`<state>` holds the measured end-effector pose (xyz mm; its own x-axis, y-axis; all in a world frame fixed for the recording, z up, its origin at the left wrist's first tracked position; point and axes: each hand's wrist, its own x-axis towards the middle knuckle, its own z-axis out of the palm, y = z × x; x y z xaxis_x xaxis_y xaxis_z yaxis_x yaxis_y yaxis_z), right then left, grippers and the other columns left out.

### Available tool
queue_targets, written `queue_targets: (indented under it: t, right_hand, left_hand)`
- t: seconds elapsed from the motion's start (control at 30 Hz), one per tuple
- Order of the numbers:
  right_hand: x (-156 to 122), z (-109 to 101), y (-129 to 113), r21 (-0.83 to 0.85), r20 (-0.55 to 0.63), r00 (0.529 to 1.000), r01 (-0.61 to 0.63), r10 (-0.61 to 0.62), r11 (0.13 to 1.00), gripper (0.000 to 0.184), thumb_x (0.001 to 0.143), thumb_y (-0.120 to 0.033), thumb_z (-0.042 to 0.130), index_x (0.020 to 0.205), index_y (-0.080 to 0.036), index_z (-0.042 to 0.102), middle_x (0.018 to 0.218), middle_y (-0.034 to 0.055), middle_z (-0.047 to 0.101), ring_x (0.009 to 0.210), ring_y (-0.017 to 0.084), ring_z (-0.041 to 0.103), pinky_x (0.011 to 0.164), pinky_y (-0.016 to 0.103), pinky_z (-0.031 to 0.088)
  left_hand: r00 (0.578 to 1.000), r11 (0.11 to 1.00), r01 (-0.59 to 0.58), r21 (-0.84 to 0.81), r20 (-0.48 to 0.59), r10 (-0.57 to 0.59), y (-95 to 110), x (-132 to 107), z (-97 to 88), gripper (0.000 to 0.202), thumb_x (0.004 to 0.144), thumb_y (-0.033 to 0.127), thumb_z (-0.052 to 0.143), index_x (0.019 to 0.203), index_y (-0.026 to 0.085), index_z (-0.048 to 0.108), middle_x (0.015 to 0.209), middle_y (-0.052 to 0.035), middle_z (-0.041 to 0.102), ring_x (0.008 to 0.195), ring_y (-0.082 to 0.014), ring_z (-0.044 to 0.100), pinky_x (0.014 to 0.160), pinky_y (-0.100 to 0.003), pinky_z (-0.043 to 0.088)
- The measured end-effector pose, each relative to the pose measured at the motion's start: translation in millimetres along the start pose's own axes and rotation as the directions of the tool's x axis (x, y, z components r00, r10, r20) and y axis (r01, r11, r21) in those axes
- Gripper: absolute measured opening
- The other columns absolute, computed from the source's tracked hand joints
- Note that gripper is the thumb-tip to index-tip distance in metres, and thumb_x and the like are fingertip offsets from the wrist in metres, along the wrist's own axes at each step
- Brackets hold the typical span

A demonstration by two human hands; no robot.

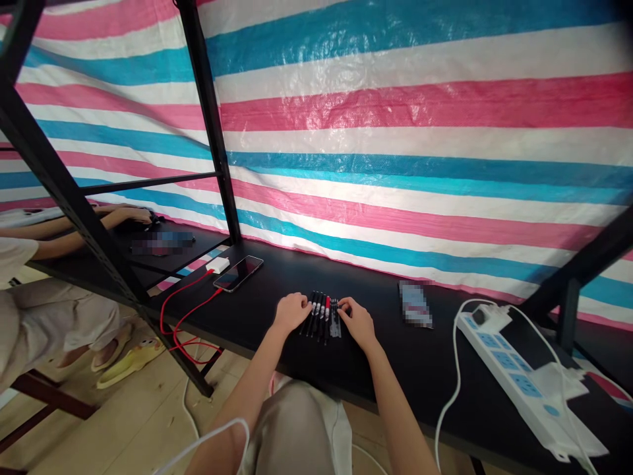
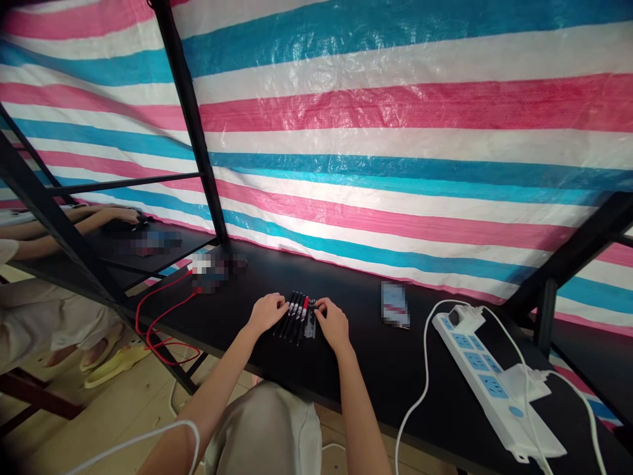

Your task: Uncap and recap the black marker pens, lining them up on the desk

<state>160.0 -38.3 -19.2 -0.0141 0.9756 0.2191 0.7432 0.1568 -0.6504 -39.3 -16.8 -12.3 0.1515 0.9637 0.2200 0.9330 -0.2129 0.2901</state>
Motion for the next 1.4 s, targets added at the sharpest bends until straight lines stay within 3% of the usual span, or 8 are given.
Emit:
queue_targets:
  t: [0.4,0.63,0.83,0.97,1.07,1.2,1.3,1.4]
  right_hand:
    - [2.9,-1.2,2.6,0.114,-0.003,0.999,-0.038,0.038,0.993,0.024,0.076,-0.032,0.042,0.093,-0.026,0.058,0.075,-0.0026,0.063,0.061,0.013,0.054,0.058,0.024,0.036]
    - [4.3,2.4,11.0,0.272,-0.014,0.998,-0.056,0.062,0.961,0.029,0.077,-0.033,0.037,0.094,-0.019,0.056,0.07,0.001,0.061,0.045,0.011,0.05,0.052,0.024,0.04]
    - [4.9,1.5,16.3,0.304,-0.07,0.994,-0.059,0.084,0.951,0.028,0.077,-0.032,0.035,0.091,-0.017,0.055,0.067,-0.0001,0.058,0.043,0.009,0.049,0.051,0.023,0.041]
    - [5.3,-0.3,13.5,0.302,-0.057,0.993,-0.083,0.105,0.95,0.028,0.075,-0.035,0.041,0.089,-0.017,0.056,0.063,-0.0008,0.057,0.042,0.01,0.049,0.051,0.024,0.04]
    - [4.6,-2.3,10.3,0.243,-0.08,0.988,-0.108,0.131,0.964,0.027,0.073,-0.042,0.046,0.078,-0.018,0.058,0.055,-0.0011,0.055,0.045,0.012,0.05,0.053,0.025,0.039]
    - [3.5,-5.5,10.1,0.141,-0.221,0.951,-0.186,0.214,0.972,0.04,0.078,-0.051,0.037,0.057,-0.02,0.052,0.051,0.0034,0.054,0.054,0.017,0.052,0.056,0.026,0.037]
    - [3.9,-6.7,11.1,0.118,-0.229,0.945,-0.212,0.234,0.97,0.043,0.08,-0.05,0.031,0.056,-0.021,0.05,0.052,0.0052,0.056,0.053,0.017,0.052,0.055,0.027,0.035]
    - [3.0,-6.6,7.6,0.071,-0.212,0.952,-0.209,0.22,0.975,0.041,0.08,-0.049,0.032,0.059,-0.021,0.052,0.055,0.0046,0.057,0.055,0.017,0.052,0.054,0.026,0.034]
  left_hand:
    - [1.0,0.999,0.028,-0.034,0.0,-0.028,-1.4,3.5,-0.6,0.034,0.086,0.031,0.032,0.067,0.019,0.057,0.076,-0.0033,0.061,0.076,-0.015,0.055,0.066,-0.025,0.034]
    - [0.989,0.987,0.145,-0.073,-0.028,-0.147,-1.9,3.3,-5.2,0.036,0.088,0.031,0.029,0.069,0.017,0.057,0.071,-0.0032,0.061,0.074,-0.0146,0.056,0.068,-0.025,0.032]
    - [0.99,0.99,0.127,-0.057,-0.053,-0.13,-2.4,1.8,-4.8,0.036,0.087,0.031,0.03,0.066,0.018,0.056,0.07,-0.0031,0.061,0.073,-0.0148,0.056,0.066,-0.025,0.031]
    - [0.992,0.992,0.117,-0.05,-0.043,-0.12,-2.4,2.1,-4.0,0.036,0.086,0.031,0.031,0.062,0.018,0.054,0.066,-0.0028,0.06,0.071,-0.0154,0.056,0.066,-0.026,0.031]
    - [0.994,0.993,0.105,-0.061,-0.026,-0.107,-1.7,1.7,-3.6,0.031,0.084,0.033,0.036,0.062,0.018,0.052,0.067,-0.0015,0.059,0.074,-0.016,0.055,0.069,-0.027,0.032]
    - [0.994,0.992,0.086,-0.096,-0.064,-0.092,-0.7,-0.2,-3.8,0.017,0.08,0.036,0.044,0.082,0.02,0.05,0.075,-0.0003,0.058,0.081,-0.0169,0.055,0.076,-0.029,0.031]
    - [0.989,0.985,0.124,-0.12,-0.067,-0.133,0.5,-1.4,-5.6,0.026,0.078,0.037,0.046,0.097,0.02,0.044,0.08,-0.0005,0.057,0.087,-0.0178,0.054,0.081,-0.031,0.03]
    - [0.988,0.982,0.145,-0.117,-0.03,-0.15,2.5,-2.1,-8.0,0.028,0.078,0.038,0.046,0.099,0.02,0.043,0.084,-0.0016,0.057,0.091,-0.019,0.052,0.083,-0.032,0.029]
